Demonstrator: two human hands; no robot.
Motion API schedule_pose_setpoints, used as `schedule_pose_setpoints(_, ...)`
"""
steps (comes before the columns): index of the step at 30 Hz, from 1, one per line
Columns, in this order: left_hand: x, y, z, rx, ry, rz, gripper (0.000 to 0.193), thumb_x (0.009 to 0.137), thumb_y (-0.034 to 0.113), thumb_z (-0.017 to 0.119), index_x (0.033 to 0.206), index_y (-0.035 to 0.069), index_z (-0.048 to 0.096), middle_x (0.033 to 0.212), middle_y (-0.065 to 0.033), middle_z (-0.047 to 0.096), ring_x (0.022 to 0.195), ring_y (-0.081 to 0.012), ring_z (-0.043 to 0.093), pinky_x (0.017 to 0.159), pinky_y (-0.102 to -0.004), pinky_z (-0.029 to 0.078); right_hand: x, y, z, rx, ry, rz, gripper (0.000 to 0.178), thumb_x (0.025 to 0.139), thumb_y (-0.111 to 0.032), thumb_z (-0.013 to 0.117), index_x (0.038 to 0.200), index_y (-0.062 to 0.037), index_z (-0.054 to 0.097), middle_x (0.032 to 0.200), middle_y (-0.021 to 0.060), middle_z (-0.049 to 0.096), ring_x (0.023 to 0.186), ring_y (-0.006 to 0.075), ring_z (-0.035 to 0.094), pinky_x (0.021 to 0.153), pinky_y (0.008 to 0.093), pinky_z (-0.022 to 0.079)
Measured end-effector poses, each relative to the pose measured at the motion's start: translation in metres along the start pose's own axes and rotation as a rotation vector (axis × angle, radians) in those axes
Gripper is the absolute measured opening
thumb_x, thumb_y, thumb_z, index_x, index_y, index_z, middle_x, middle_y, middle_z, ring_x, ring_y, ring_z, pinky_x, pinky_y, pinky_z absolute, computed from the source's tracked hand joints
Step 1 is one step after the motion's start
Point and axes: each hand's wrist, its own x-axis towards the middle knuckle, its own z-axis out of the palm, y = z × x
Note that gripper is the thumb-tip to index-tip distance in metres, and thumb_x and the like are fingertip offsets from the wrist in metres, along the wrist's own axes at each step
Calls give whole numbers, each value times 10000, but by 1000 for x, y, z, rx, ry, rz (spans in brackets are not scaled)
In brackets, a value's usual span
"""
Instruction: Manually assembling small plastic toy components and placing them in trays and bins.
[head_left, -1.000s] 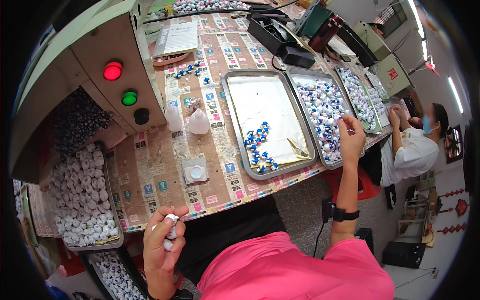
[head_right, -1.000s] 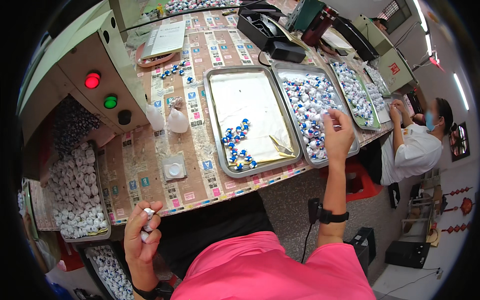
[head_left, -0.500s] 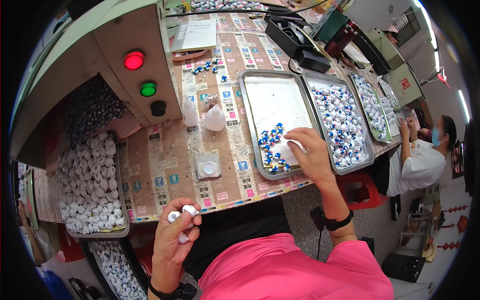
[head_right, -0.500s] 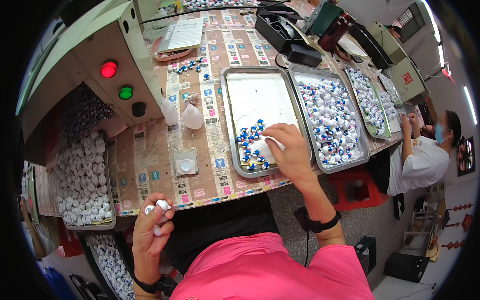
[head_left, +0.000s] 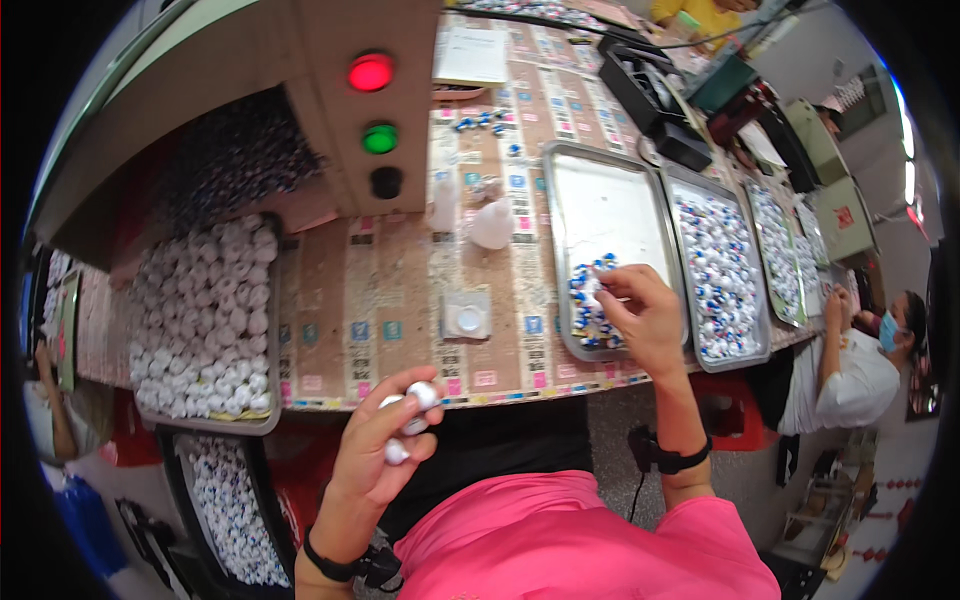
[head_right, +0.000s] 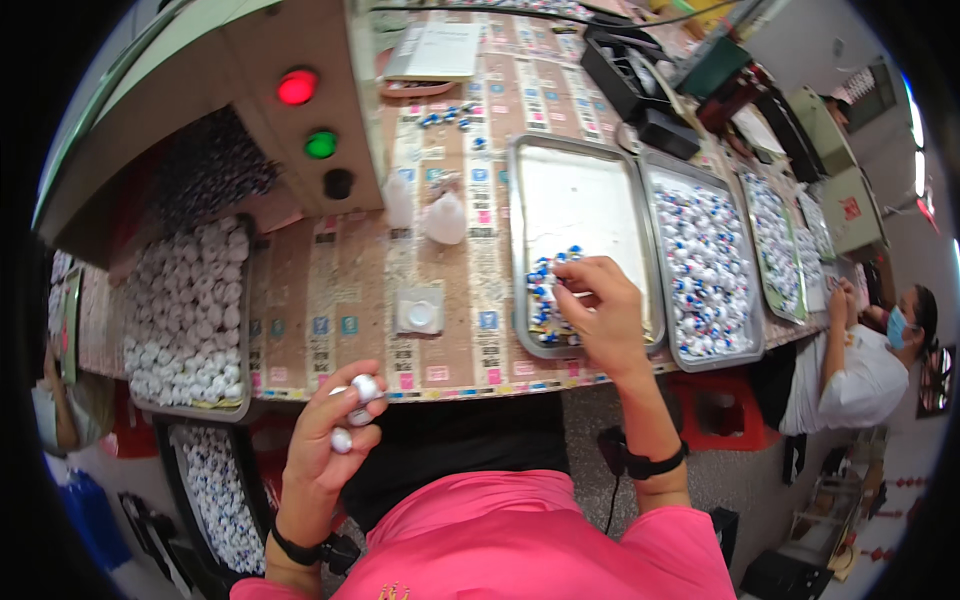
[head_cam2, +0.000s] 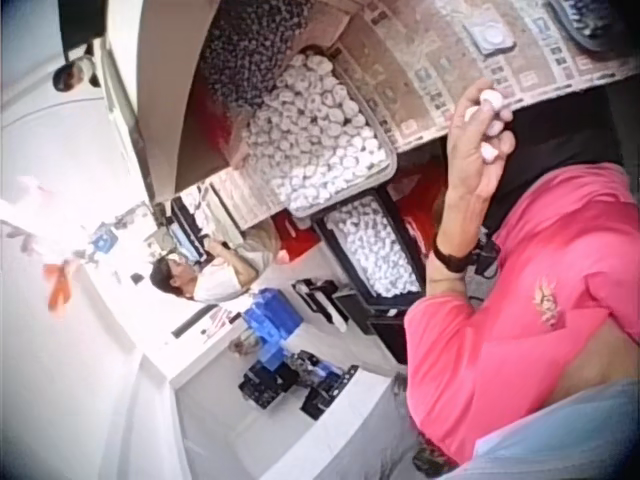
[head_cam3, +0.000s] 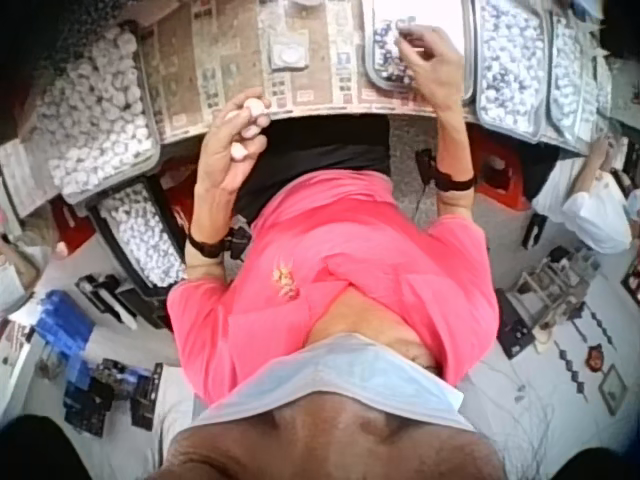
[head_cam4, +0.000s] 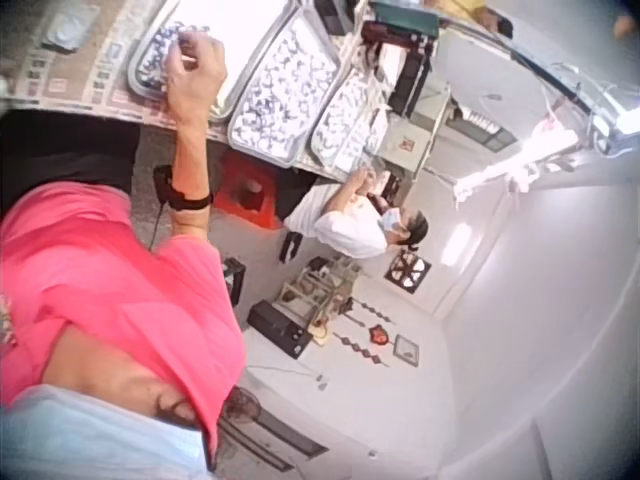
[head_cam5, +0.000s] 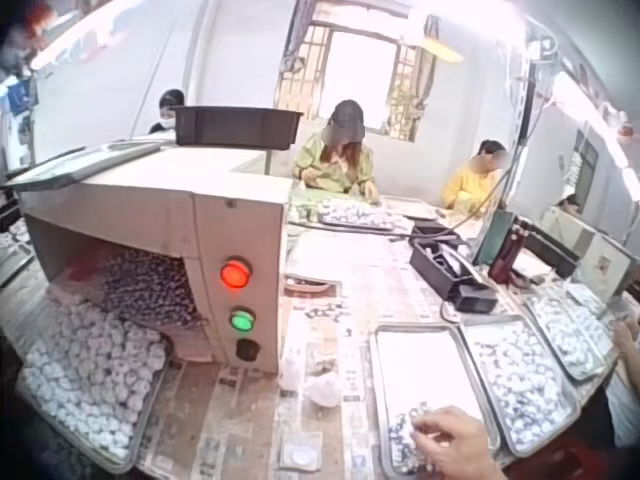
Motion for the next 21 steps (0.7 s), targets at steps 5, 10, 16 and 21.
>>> schedule_pose_setpoints(5, 7, -5, -4, -60, -123, -21, 308, 916, 170, 591, 1195, 61, 519, 1014, -111, 570, 806, -128, 520, 478, -178, 384, -14, -25, 8, 331, -201, 87, 206, 789, 68, 660, 989, 16, 660, 994, 45, 587, 836, 99, 614, 718, 220, 525)
schedule_pose_setpoints(10, 2, -4, -3, -100, -119, -4, 341, 907, 163, 603, 1219, 55, 521, 1013, -97, 573, 814, -128, 523, 479, -178, 392, -14, -46, 34, 554, -388, 296, 219, 797, 35, 683, 1014, 29, 652, 1000, 54, 583, 871, 110, 608, 749, 221, 512)
schedule_pose_setpoints(16, -2, -6, -11, -76, -102, 19, 353, 896, 106, 610, 1233, 52, 518, 998, -76, 568, 810, -129, 531, 489, -183, 397, -4, -54, 61, 297, -402, -32, 246, 800, 20, 677, 1045, -3, 662, 964, 63, 600, 855, 117, 617, 736, 225, 507)
schedule_pose_setpoints(21, -3, -7, -14, -53, -81, 35, 358, 898, 96, 604, 1241, 46, 516, 994, -71, 570, 829, -122, 546, 491, -192, 401, 0, -70, 76, 55, -300, -123, 158, 778, -5, 681, 936, -11, 682, 855, 93, 635, 768, 177, 635, 640, 284, 500)
